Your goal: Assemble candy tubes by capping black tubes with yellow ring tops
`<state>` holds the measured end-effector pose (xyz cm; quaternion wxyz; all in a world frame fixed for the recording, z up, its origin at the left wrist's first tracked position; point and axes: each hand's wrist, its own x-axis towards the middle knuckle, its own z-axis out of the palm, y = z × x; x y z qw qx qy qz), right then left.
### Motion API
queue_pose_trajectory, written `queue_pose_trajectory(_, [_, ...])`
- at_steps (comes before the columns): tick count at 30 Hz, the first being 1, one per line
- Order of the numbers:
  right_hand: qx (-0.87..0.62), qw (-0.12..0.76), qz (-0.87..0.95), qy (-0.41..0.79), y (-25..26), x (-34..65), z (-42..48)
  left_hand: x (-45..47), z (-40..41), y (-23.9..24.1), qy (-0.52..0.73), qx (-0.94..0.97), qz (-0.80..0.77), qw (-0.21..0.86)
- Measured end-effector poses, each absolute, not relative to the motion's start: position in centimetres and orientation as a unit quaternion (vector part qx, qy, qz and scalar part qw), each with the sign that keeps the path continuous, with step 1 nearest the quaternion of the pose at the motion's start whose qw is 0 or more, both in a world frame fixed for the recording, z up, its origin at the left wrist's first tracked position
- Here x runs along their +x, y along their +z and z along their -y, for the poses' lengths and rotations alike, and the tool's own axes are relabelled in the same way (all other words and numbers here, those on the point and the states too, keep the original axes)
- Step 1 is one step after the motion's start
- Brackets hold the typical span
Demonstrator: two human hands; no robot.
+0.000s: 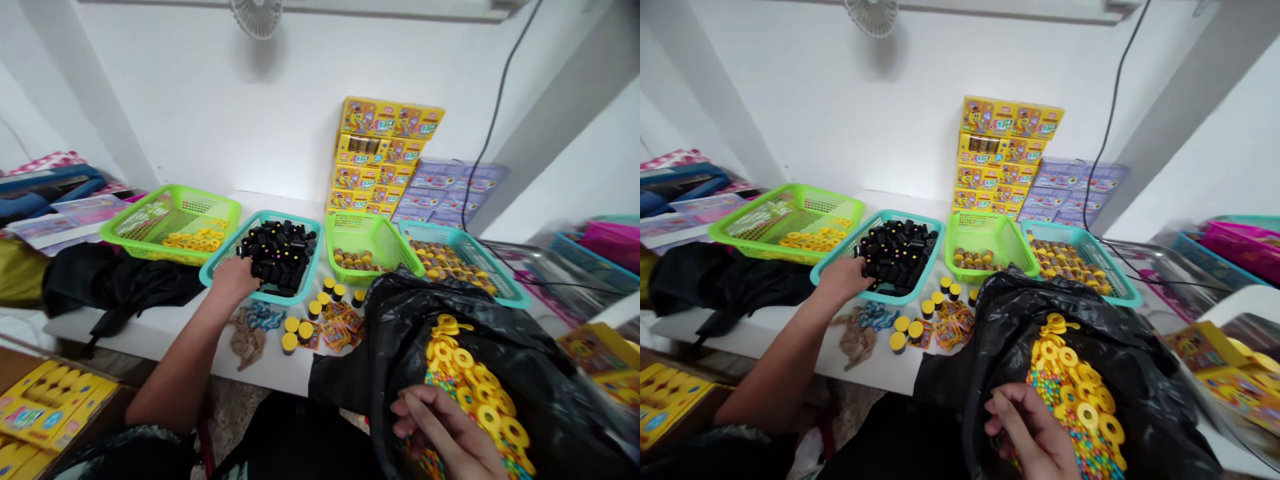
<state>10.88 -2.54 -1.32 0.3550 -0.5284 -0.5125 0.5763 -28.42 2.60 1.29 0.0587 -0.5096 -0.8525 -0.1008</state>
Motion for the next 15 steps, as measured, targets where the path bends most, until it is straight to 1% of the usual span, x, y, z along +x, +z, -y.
queue_pose_trajectory(3, [-0.515,0.379,0.508,0.577,-1.8,10.9,2.8,-29.8,-3.2,1.7,-0.082,-0.54,0.838,0.01])
queue_pose_trajectory(5, [-0.512,0.391,0.501,0.577,-2.0,10.7,2.8,-29.1,-2.8,2.2,-0.097,-0.542,0.834,0.025])
queue_pose_trajectory(6, [-0.512,0.395,0.496,0.58,-1.9,10.5,2.7,-28.2,-2.4,2.4,-0.124,-0.536,0.833,0.053])
queue_pose_trajectory(8, [-0.509,0.398,0.484,0.59,-1.5,10.1,2.6,-25.1,-1.3,2.8,-0.248,-0.548,0.788,0.132])
queue_pose_trajectory(9, [-0.508,0.403,0.477,0.594,-1.2,9.8,2.5,-23.0,-0.7,2.8,-0.323,-0.564,0.745,0.15])
queue_pose_trajectory(10, [-0.506,0.409,0.473,0.595,-0.7,9.6,2.4,-20.5,-0.1,2.7,-0.387,-0.606,0.684,0.124])
queue_pose_trajectory(11, [-0.501,0.419,0.471,0.593,-0.2,9.4,2.4,-17.9,0.5,2.4,-0.422,-0.666,0.611,0.074])
queue_pose_trajectory(13, [-0.481,0.43,0.48,0.594,0.8,9.5,2.2,-12.6,1.4,1.5,-0.45,-0.768,0.455,-0.01])
queue_pose_trajectory(15, [-0.459,0.418,0.506,0.599,1.5,10.3,1.9,-8.3,1.9,0.5,-0.45,-0.816,0.352,-0.083])
